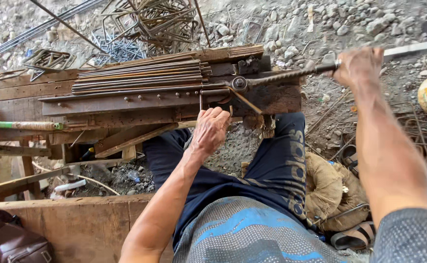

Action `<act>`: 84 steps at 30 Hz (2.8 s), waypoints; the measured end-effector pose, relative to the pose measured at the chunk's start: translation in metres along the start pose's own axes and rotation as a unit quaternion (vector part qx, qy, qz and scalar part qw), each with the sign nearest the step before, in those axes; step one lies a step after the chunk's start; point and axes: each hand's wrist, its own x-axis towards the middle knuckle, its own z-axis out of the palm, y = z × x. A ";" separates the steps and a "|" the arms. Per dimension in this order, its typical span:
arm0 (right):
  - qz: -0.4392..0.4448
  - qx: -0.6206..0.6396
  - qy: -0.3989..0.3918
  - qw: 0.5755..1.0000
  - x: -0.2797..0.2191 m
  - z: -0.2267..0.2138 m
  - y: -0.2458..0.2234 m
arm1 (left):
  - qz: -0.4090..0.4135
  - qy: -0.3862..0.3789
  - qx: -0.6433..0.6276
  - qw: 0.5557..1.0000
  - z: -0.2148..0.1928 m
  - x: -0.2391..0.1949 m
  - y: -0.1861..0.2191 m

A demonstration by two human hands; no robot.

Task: The person sits on the ground and uses a manual bending machine to shape thin metal rods. They insert a rod into the jig, rotate the crank handle to bend the metal, and then remove the finished piece to repeat the process.

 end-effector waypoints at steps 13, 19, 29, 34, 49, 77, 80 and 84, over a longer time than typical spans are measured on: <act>-0.040 0.009 0.117 0.992 -0.216 0.080 0.043 | -0.025 -0.085 -0.006 0.996 0.004 0.003 -0.016; -0.047 0.022 0.127 0.991 -0.189 0.104 0.064 | -0.017 -0.083 -0.015 0.996 0.002 0.005 -0.018; -0.078 0.019 0.157 0.984 -0.148 0.093 0.068 | -0.045 -0.093 0.014 0.995 0.007 0.005 -0.015; -0.032 -0.119 0.151 0.981 -0.130 0.105 0.075 | 0.066 0.010 -0.010 0.998 -0.007 -0.004 -0.011; -0.030 -0.124 0.147 0.981 -0.117 0.094 0.067 | 0.009 0.147 -0.125 0.981 -0.067 0.042 -0.041; -0.111 -0.140 0.177 0.968 -0.022 0.071 0.069 | 0.009 0.090 -0.135 0.987 0.007 -0.012 -0.009; -0.095 -0.196 0.121 0.968 0.013 0.052 0.050 | 0.028 0.096 -0.115 0.988 0.012 -0.012 -0.014; -0.096 -0.286 0.060 0.952 0.041 0.022 0.011 | 0.029 0.052 -0.067 0.996 0.007 -0.010 -0.015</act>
